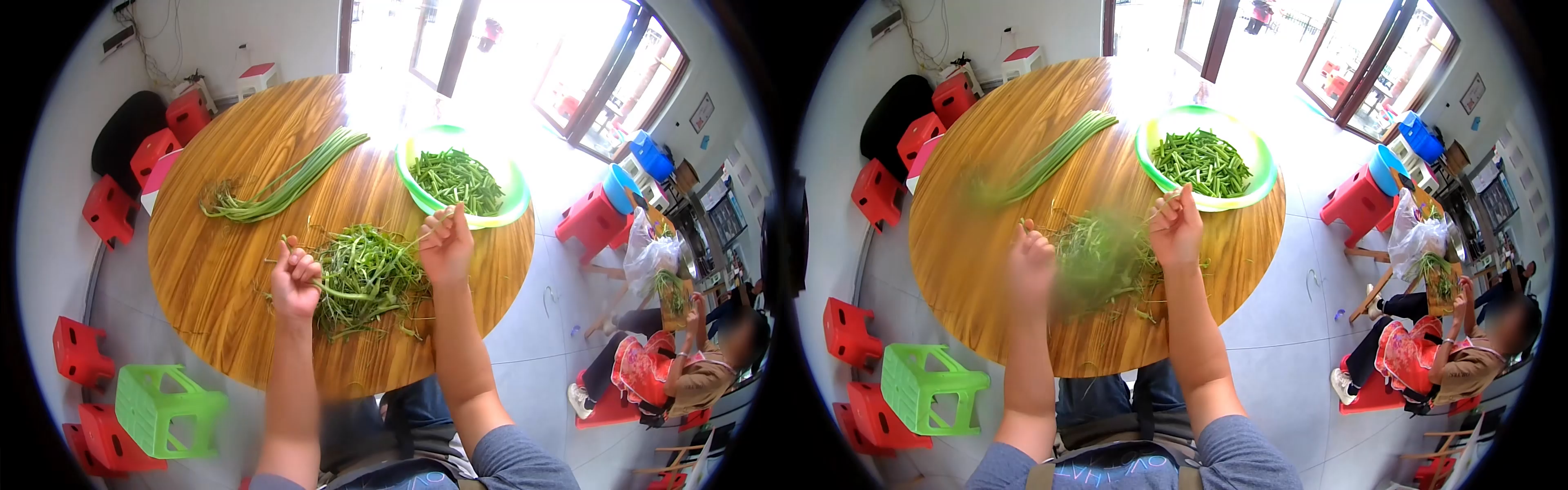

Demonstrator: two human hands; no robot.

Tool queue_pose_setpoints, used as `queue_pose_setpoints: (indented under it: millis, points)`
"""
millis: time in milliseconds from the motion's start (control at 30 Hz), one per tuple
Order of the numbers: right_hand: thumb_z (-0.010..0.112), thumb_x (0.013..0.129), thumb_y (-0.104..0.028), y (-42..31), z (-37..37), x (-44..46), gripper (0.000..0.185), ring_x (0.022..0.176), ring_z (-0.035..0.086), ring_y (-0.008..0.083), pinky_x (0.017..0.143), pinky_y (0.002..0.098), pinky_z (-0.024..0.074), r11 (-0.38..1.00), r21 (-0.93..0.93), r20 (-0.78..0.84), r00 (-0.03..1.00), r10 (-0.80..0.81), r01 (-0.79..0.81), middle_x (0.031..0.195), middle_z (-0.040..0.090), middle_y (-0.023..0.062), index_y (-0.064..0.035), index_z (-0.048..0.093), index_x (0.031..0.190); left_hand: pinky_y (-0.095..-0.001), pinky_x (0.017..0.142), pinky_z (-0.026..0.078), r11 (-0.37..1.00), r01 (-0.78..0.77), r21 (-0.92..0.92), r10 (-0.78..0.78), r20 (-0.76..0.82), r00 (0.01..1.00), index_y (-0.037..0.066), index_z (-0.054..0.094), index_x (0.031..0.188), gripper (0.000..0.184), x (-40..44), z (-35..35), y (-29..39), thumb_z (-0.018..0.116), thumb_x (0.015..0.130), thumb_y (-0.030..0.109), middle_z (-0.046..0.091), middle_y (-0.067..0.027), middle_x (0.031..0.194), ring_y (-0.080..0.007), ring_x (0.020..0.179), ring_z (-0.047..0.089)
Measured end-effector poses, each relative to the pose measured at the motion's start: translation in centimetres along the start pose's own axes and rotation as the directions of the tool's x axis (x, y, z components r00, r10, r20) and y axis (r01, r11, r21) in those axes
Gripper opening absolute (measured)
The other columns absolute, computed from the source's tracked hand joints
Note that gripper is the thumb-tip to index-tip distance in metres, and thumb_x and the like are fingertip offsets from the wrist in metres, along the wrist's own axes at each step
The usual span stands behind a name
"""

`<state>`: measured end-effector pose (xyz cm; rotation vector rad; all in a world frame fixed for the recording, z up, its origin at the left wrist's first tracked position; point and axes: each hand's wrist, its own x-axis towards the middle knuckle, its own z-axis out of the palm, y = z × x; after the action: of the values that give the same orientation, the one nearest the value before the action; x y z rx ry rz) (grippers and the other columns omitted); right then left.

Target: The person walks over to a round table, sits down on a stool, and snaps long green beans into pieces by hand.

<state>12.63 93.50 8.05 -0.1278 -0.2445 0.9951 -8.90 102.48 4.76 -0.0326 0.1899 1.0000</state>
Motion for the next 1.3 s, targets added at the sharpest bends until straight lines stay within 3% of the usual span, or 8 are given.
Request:
queue_pose_setpoints:
  millis: [167, 300, 367, 467, 633, 733, 833, 1300]
  points:
    - [0.048, 0.093, -0.024, 0.0, -0.7, 0.1, 0.025, 0.053, 0.034, 0.0047, 0.043, 0.0198, 0.0254, 0.973, -0.232, 0.039, 0.999, 0.024, -0.014, 0.064, 0.041, -0.0048, -0.0093, 0.050, 0.073, -0.0184, 0.036, 0.022, 0.974, 0.227, -0.026, -0.222, 0.128, 0.967, -0.001, 0.053, 0.101, 0.027, -0.4, 0.4, 0.6, 0.043, 0.095, 0.023, 0.040, 0.0015, 0.061, -0.0041, 0.040, 0.025]
    - [0.058, 0.088, -0.018, 2.1, -1.2, -0.5, 0.015, 0.054, 0.042, 0.0056, 0.044, 0.0196, 0.0321, 0.289, -0.948, 0.143, 0.990, 0.014, 0.133, 0.070, 0.051, -0.0026, -0.0046, 0.057, 0.081, -0.0180, 0.037, 0.023, 0.919, 0.366, 0.145, -0.392, 0.237, 0.889, -0.003, 0.053, 0.105, 0.028, -0.6, 0.6, 0.2, 0.040, 0.096, 0.020, 0.041, 0.0012, 0.062, -0.0035, 0.040, 0.027]
    - [0.062, 0.084, -0.013, 4.0, -1.6, -0.8, 0.012, 0.055, 0.048, 0.0070, 0.047, 0.0205, 0.0382, -0.129, -0.916, 0.382, 0.924, 0.019, 0.381, 0.072, 0.054, -0.0006, -0.0036, 0.061, 0.090, -0.0179, 0.037, 0.024, 0.918, 0.346, 0.192, -0.383, 0.214, 0.899, -0.003, 0.052, 0.108, 0.028, -1.4, 1.5, -0.1, 0.039, 0.096, 0.018, 0.043, 0.0010, 0.064, -0.0033, 0.040, 0.028]
    - [0.063, 0.080, -0.009, 4.6, -0.9, -0.9, 0.025, 0.065, 0.059, 0.0214, 0.062, 0.0302, 0.0480, -0.374, -0.801, 0.515, 0.857, -0.033, 0.467, 0.083, 0.059, 0.0125, -0.0083, 0.062, 0.105, -0.0175, 0.038, 0.026, 0.919, 0.254, 0.301, -0.316, 0.177, 0.932, -0.003, 0.053, 0.109, 0.026, -2.2, 2.3, -0.8, 0.041, 0.094, 0.015, 0.047, 0.0002, 0.067, -0.0031, 0.041, 0.029]
    - [0.063, 0.084, -0.010, 4.5, 0.3, -1.8, 0.014, 0.057, 0.046, 0.0062, 0.054, 0.0197, 0.0399, -0.102, -0.949, 0.314, 0.913, -0.260, 0.297, 0.067, 0.055, 0.0012, -0.0014, 0.064, 0.095, -0.0168, 0.038, 0.027, 0.866, 0.267, 0.424, -0.386, 0.224, 0.895, 0.000, 0.055, 0.107, 0.023, -1.6, 1.8, -1.2, 0.045, 0.093, 0.014, 0.054, -0.0023, 0.071, -0.0038, 0.041, 0.032]
    - [0.061, 0.086, -0.011, 5.7, 1.1, -1.6, 0.017, 0.056, 0.040, 0.0021, 0.051, 0.0170, 0.0340, 0.127, -0.897, 0.381, 0.885, -0.267, 0.424, 0.066, 0.051, -0.0034, -0.0012, 0.063, 0.099, -0.0167, 0.037, 0.027, 0.817, 0.211, 0.537, -0.357, 0.183, 0.916, 0.005, 0.056, 0.105, 0.019, -2.1, 2.4, -1.5, 0.050, 0.092, 0.016, 0.056, -0.0032, 0.070, -0.0042, 0.042, 0.036]
    - [0.059, 0.086, -0.010, 4.8, 2.0, -2.4, 0.019, 0.056, 0.038, 0.0018, 0.050, 0.0157, 0.0301, 0.374, -0.927, 0.064, 0.983, 0.171, -0.005, 0.067, 0.052, -0.0039, -0.0006, 0.062, 0.103, -0.0165, 0.037, 0.027, 0.775, 0.170, 0.609, -0.313, 0.136, 0.940, 0.005, 0.056, 0.100, 0.017, -1.9, 2.1, -2.0, 0.050, 0.092, 0.018, 0.056, -0.0024, 0.069, -0.0043, 0.042, 0.036]
    - [0.056, 0.088, -0.011, 5.1, 1.5, -2.4, 0.017, 0.059, 0.040, 0.0056, 0.053, 0.0190, 0.0339, 0.714, -0.667, -0.056, 0.970, 0.236, -0.213, 0.064, 0.046, -0.0028, 0.0034, 0.062, 0.094, -0.0223, 0.050, 0.040, 0.679, 0.206, 0.705, -0.395, 0.114, 0.911, -0.002, 0.061, 0.092, 0.023, -2.4, 2.4, -2.6, 0.046, 0.088, 0.016, 0.056, -0.0033, 0.069, -0.0096, 0.052, 0.049]
